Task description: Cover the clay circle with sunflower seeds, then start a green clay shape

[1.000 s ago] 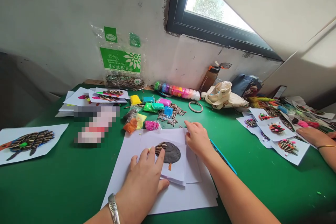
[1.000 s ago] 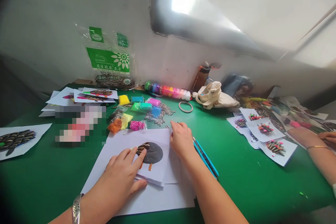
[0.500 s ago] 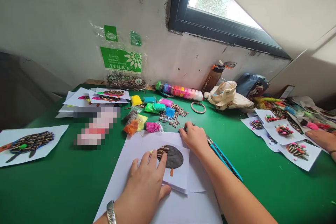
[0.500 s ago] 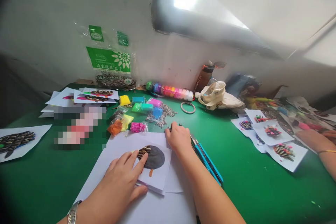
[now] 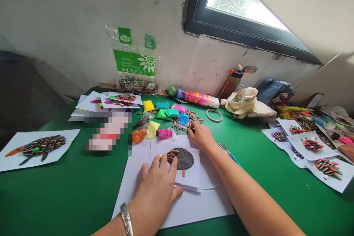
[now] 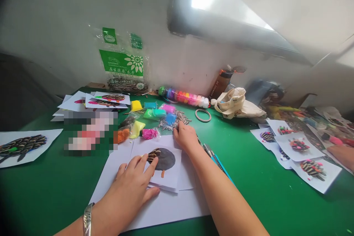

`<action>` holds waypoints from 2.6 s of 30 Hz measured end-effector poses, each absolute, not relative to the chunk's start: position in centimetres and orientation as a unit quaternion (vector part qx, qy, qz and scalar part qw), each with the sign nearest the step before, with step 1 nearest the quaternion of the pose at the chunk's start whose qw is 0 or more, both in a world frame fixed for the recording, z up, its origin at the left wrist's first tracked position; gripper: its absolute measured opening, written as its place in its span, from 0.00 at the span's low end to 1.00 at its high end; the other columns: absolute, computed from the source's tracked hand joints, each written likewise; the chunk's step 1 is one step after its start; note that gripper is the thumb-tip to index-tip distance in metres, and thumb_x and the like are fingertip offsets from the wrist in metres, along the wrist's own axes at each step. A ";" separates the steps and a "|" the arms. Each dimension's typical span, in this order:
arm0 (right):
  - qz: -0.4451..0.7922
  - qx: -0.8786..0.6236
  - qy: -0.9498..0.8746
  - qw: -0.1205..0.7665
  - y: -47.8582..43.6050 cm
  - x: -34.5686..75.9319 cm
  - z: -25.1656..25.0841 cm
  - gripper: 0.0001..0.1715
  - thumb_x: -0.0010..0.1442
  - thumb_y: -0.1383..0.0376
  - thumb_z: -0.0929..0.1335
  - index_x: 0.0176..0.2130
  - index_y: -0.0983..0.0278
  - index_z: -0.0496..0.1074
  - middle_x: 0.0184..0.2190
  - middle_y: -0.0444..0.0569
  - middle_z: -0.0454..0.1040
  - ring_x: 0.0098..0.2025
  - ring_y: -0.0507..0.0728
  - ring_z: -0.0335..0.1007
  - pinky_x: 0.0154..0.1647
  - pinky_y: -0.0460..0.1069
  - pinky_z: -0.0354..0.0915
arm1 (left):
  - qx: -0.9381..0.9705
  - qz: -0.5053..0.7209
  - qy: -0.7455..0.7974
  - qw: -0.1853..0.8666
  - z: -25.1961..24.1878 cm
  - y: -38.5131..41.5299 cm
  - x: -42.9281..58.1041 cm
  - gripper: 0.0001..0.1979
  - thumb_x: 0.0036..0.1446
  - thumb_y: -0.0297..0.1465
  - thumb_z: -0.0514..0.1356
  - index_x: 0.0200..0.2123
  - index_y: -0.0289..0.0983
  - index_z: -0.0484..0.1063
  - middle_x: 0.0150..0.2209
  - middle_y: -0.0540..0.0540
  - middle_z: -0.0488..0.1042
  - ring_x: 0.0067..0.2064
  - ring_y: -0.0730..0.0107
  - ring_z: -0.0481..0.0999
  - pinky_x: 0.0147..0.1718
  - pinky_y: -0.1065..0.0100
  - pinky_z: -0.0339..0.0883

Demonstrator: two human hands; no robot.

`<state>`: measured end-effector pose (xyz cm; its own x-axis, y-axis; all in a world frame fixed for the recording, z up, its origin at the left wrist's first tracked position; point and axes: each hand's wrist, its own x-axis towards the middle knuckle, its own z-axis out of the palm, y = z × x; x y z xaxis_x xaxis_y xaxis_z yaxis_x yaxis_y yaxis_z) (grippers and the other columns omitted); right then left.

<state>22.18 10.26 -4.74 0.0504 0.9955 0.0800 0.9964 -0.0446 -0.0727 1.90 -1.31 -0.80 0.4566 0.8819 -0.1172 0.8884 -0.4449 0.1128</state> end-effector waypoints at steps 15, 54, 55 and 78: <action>-0.023 -0.688 -0.710 0.150 10.1 23.0 -5.9 0.15 0.65 0.67 0.58 0.39 0.66 0.72 0.36 0.54 0.74 0.41 0.58 0.66 0.42 0.49 0.55 | 0.852 -0.001 0.512 0.110 -0.1 -1.2 1.0 0.31 0.55 0.33 0.62 0.61 0.42 0.60 0.57 0.37 0.67 0.55 0.51 0.66 0.50 0.50 0.63; 0.448 -0.575 -0.615 0.300 0.0 18.6 -2.1 0.05 0.59 0.68 0.62 0.32 0.61 0.66 0.22 0.39 0.71 0.20 0.50 0.70 0.21 0.43 0.62 | 0.870 0.067 0.461 0.163 -0.1 0.2 -0.1 0.11 0.59 0.30 0.59 0.45 0.38 0.71 0.42 0.44 0.74 0.47 0.56 0.70 0.48 0.55 0.67; 0.450 -0.574 -0.614 0.300 0.0 18.6 -2.1 0.05 0.59 0.67 0.62 0.32 0.60 0.65 0.22 0.39 0.71 0.19 0.50 0.70 0.21 0.43 0.62 | 0.870 0.064 0.461 0.163 -0.1 0.2 -0.2 0.11 0.59 0.30 0.59 0.46 0.38 0.71 0.43 0.44 0.74 0.48 0.56 0.70 0.48 0.55 0.66; 0.269 -0.641 -0.696 0.182 0.3 16.8 -3.0 0.07 0.62 0.67 0.58 0.32 0.61 0.61 0.21 0.41 0.70 0.20 0.51 0.63 0.22 0.44 0.51 | 0.869 0.072 0.476 0.115 -1.7 0.2 -0.4 0.20 0.56 0.33 0.63 0.51 0.34 0.70 0.52 0.37 0.69 0.53 0.49 0.67 0.48 0.52 0.67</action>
